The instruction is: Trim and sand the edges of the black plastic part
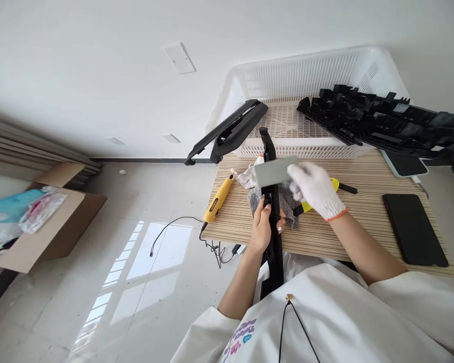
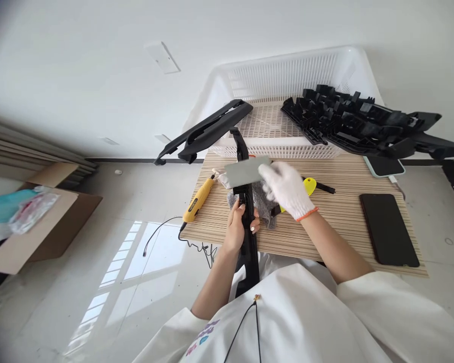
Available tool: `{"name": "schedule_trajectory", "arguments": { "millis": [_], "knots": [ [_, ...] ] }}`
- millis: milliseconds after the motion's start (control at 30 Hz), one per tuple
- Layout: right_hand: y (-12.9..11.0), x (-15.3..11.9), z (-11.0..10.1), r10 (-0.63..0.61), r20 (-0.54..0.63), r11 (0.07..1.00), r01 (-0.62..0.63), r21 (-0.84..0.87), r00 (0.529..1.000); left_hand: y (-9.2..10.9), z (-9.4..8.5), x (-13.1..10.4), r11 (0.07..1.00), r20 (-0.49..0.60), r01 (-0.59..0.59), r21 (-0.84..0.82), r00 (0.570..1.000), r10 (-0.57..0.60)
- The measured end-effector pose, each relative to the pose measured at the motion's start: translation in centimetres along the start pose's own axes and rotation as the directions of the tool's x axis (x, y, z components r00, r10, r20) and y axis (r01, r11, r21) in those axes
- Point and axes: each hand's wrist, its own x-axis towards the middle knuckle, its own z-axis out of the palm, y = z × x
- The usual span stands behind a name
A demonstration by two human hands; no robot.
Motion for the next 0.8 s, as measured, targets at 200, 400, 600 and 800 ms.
{"name": "schedule_trajectory", "arguments": {
  "millis": [200,400,600,800],
  "knots": [
    [0.32,0.12,-0.37,-0.007,-0.036,0.996,0.01,0.087,0.999,0.0,0.24,0.08,1.0,0.031,0.004,-0.028,1.0,-0.003],
    [0.18,0.24,-0.9,-0.013,-0.055,0.999,0.015,0.034,0.998,0.1,0.29,0.09,0.998,0.039,0.008,-0.067,0.999,-0.006],
    [0.37,0.44,-0.68,-0.035,-0.063,0.998,0.038,0.046,0.997,0.22,0.24,0.08,0.998,0.041,0.004,-0.07,0.999,-0.001],
    [-0.17,0.2,-0.87,-0.02,0.027,0.996,0.017,0.089,0.999,0.25,0.19,0.11,0.996,0.048,0.0,-0.084,0.999,0.004]
  ]
}}
